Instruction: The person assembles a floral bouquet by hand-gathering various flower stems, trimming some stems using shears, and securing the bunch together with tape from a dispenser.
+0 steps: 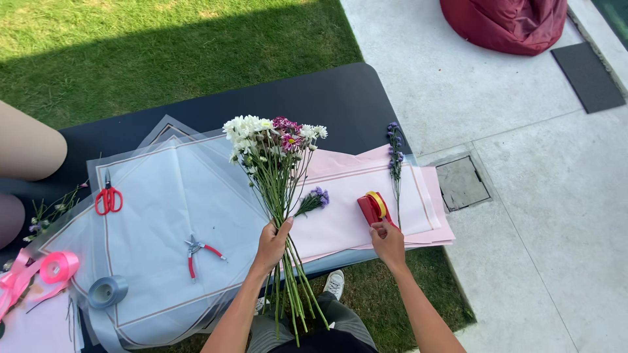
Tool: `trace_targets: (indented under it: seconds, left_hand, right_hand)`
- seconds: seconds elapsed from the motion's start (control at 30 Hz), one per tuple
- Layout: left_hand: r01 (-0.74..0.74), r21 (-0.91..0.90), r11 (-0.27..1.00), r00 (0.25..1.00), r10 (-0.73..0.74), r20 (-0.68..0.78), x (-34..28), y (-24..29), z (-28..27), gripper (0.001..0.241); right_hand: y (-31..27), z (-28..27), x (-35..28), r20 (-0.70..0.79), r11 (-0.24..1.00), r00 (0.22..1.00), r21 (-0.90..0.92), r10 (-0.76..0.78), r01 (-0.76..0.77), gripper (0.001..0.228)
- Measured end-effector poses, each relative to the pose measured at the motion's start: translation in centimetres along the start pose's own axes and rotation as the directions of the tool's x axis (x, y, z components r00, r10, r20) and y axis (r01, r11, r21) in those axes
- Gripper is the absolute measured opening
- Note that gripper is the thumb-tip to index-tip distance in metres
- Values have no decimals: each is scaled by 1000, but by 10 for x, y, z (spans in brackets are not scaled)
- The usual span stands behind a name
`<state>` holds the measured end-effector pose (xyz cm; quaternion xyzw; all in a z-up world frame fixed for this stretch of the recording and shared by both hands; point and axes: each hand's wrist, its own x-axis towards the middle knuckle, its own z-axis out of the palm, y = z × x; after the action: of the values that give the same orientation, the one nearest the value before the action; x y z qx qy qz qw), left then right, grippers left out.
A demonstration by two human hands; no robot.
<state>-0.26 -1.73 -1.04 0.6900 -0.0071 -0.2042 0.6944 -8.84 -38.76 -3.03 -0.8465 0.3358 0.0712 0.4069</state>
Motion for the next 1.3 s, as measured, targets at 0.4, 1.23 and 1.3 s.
trace_targets:
  seconds: [0.4, 1.23, 1.3]
  left_hand:
    - [74, 86, 994, 996, -70, -49, 14, -33, 92, 28]
    - [24, -409, 912, 996, 13, 86, 19, 45, 202, 30]
    - [10, -450, 893, 996, 32, 85, 18, 47, 204, 30]
  right_hand:
    - [101, -57, 55, -30, 983, 984, -58, 175, -176, 31]
    - [-20, -60, -50, -44, 714, 799, 422, -600, 559, 2]
    - [-26, -54, -53, 16, 716, 788, 427, -616, 552, 3]
